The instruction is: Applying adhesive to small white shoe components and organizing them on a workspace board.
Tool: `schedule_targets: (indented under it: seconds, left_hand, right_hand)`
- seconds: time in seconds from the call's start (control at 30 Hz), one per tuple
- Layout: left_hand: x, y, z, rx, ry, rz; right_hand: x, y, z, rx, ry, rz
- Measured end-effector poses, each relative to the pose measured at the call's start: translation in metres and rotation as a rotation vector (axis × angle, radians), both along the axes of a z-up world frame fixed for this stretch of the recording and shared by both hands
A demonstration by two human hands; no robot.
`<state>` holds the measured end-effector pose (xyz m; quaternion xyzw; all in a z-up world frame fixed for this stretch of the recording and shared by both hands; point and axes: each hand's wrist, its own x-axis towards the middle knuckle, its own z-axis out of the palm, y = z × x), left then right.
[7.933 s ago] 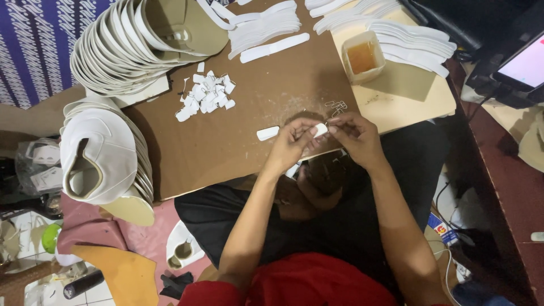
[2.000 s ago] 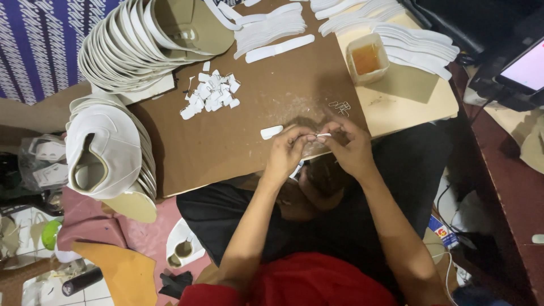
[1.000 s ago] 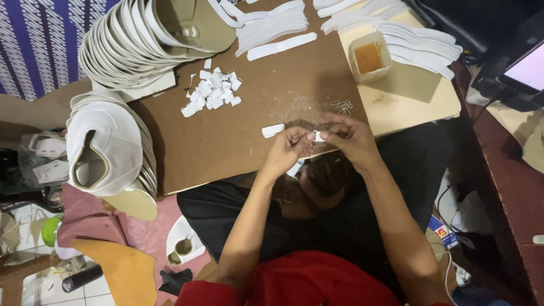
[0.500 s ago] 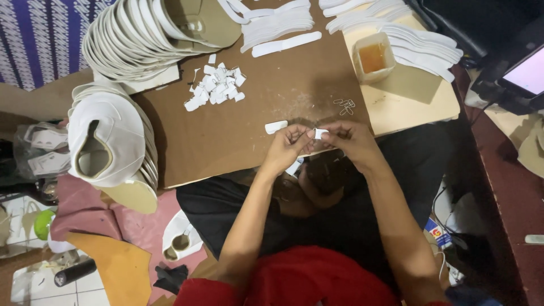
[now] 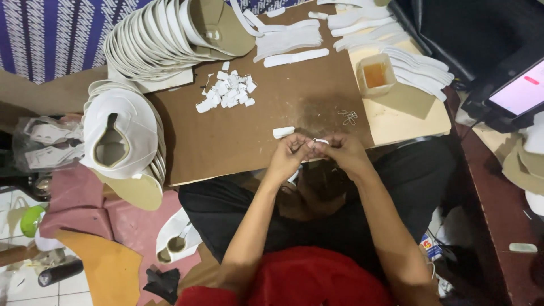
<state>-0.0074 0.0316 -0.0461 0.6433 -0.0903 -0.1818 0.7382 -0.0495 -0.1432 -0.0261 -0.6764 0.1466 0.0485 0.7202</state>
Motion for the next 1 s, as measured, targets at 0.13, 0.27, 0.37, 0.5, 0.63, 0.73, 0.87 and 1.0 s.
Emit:
schedule_targets:
  seconds: [0.13,0.27,0.37,0.5,0.63,0.73,0.87,1.0]
  left_hand:
    - [-0.007,0.008,0.006,0.013,-0.026,0.023]
    - [-0.01,0.009,0.017,0.2,-0.244,0.081]
    - [-0.01,0.007,0.004,0.226,-0.27,0.11]
    - [-0.01,0.006,0.005,0.121,-0.168,0.112]
    - [-0.02,-0.005,0.024,0.018,-0.041,0.15]
    - [-0.022,-0.009,0.012,0.056,0.018,0.134]
    - [-0.013,0.003,0.015,-0.041,0.106,0.174]
    - [0.006,0.018,-0.022,-0.024,0.118,0.128]
  right_hand:
    - [-0.001,0.01,0.011,-0.192,-0.038,0.014]
    - [-0.003,0.02,0.016,-0.403,-0.154,-0.025]
    - [-0.012,0.034,0.036,-0.487,-0.209,-0.108]
    - [-0.015,0.037,0.018,-0.611,-0.325,-0.226]
    - [-0.015,0.035,0.026,-0.831,-0.486,-0.384]
    - [-0.013,0.042,0.014,-0.951,-0.659,-0.415]
    - [-0.023,0.052,0.032,-0.899,-0.731,-0.202]
    - [-0.028,0.045,0.015,-0.725,-0.655,0.011]
